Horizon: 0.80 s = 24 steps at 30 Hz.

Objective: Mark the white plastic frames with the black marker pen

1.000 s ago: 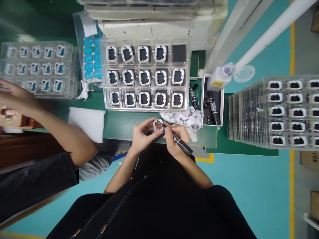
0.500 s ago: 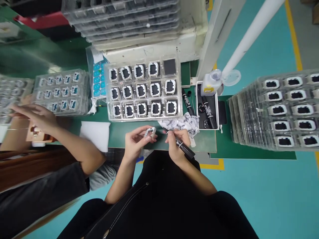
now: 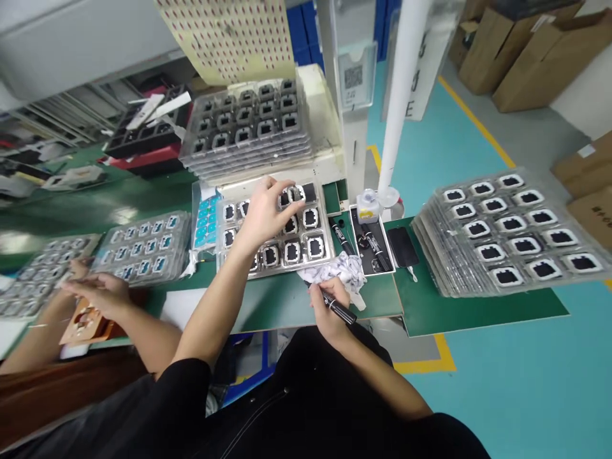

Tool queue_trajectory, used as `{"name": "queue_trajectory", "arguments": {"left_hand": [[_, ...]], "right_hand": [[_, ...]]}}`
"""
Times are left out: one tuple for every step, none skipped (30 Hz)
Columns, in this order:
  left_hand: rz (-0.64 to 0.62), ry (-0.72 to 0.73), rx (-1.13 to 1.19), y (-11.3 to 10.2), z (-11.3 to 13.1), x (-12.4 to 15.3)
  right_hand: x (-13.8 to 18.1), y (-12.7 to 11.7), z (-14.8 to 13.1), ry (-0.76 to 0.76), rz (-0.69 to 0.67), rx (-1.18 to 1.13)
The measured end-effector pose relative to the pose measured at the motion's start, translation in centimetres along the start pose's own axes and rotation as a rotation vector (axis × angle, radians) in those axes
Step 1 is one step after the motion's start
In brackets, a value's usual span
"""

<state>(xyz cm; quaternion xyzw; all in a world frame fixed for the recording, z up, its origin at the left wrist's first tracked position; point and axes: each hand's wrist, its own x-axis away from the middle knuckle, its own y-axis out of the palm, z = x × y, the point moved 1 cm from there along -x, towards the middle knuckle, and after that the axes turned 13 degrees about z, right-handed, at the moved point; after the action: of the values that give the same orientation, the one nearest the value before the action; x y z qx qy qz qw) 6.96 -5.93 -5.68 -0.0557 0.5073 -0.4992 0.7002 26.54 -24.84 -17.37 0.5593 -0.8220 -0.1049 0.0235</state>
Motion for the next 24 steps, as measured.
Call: {"name": "queue_trajectory", "arguments": {"left_hand": [[-0.012, 0.017, -0.012, 1.1, -0.6, -0.8], [-0.023, 0.025, -0.030, 2.0, -1.0, -1.3], [-0.037, 0.024, -0.056, 2.7, -1.1, -1.7], [-0.054, 0.015, -0.090, 3.1, -1.0, -1.8], [-0.071, 0.001, -0.128, 3.2, -0.8, -1.8], [-0.085, -0.016, -0.160, 3.1, -0.4, -1.6], [-0.092, -0.033, -0.179, 2.7, 0.1, -1.2], [-0.090, -0.049, -0.181, 2.1, 0.6, -0.5], [-0.074, -0.065, -0.163, 1.2, 1.2, 0.3], [-0.045, -0.081, -0.134, 0.2, 1.7, 1.4], [-0.007, -0.098, -0.099, -0.9, 2.1, 2.7], [0.039, -0.116, -0.066, -2.1, 2.5, 4.0], [0.092, -0.129, -0.049, -3.2, 2.7, 5.3], [0.135, -0.134, -0.053, -4.3, 2.9, 6.4], [0.148, -0.125, -0.062, -5.1, 3.1, 7.3], [0.142, -0.110, -0.072, -5.8, 3.1, 7.9], [0.118, -0.091, -0.081, -6.1, 3.2, 8.1], [0.083, -0.072, -0.084, -6.2, 3.2, 7.9], [0.045, -0.055, -0.084, -6.1, 3.1, 7.4], [0.004, -0.043, -0.086, -5.6, 3.1, 6.6], [-0.036, -0.031, -0.093, -4.9, 3.1, 5.5], [-0.081, -0.020, -0.109, -4.0, 3.1, 4.3], [-0.129, -0.008, -0.134, -3.0, 3.2, 3.1], [-0.179, 0.005, -0.168, -1.9, 3.3, 1.9]], "right_hand": [[0.0, 0.0, 0.0, 0.003, 0.005, 0.005], [0.0, 0.0, 0.1, 0.011, 0.007, 0.009], [0.0, 0.0, 0.2, 0.022, 0.008, 0.013], [0.0, 0.0, 0.3, 0.034, 0.008, 0.017], [0.1, 0.0, 0.5, 0.049, 0.007, 0.020], [0.1, -0.1, 0.6, 0.063, 0.004, 0.022], [0.1, -0.1, 0.7, 0.074, 0.003, 0.021], [0.2, -0.2, 0.8, 0.083, 0.001, 0.019], [0.2, -0.3, 0.9, 0.087, 0.000, 0.016], [0.2, -0.3, 1.0, 0.091, -0.001, 0.015], [0.2, -0.4, 1.0, 0.094, -0.004, 0.014], [0.2, -0.5, 1.0, 0.098, -0.009, 0.015], [0.1, -0.5, 1.0, 0.099, -0.015, 0.015], [0.1, -0.5, 0.9, 0.100, -0.023, 0.016], [0.0, -0.4, 0.8, 0.101, -0.030, 0.019], [0.0, -0.3, 0.7, 0.100, -0.038, 0.025], [-0.1, -0.2, 0.6, 0.099, -0.046, 0.036], [-0.1, -0.1, 0.4, 0.096, -0.054, 0.049], [-0.1, 0.1, 0.3, 0.092, -0.060, 0.061], [-0.2, 0.2, 0.2, 0.088, -0.065, 0.069], [-0.2, 0.3, 0.1, 0.085, -0.065, 0.072], [-0.2, 0.4, 0.0, 0.083, -0.059, 0.069], [-0.3, 0.4, 0.0, 0.082, -0.046, 0.062], [-0.3, 0.4, -0.1, 0.080, -0.029, 0.053]]}}
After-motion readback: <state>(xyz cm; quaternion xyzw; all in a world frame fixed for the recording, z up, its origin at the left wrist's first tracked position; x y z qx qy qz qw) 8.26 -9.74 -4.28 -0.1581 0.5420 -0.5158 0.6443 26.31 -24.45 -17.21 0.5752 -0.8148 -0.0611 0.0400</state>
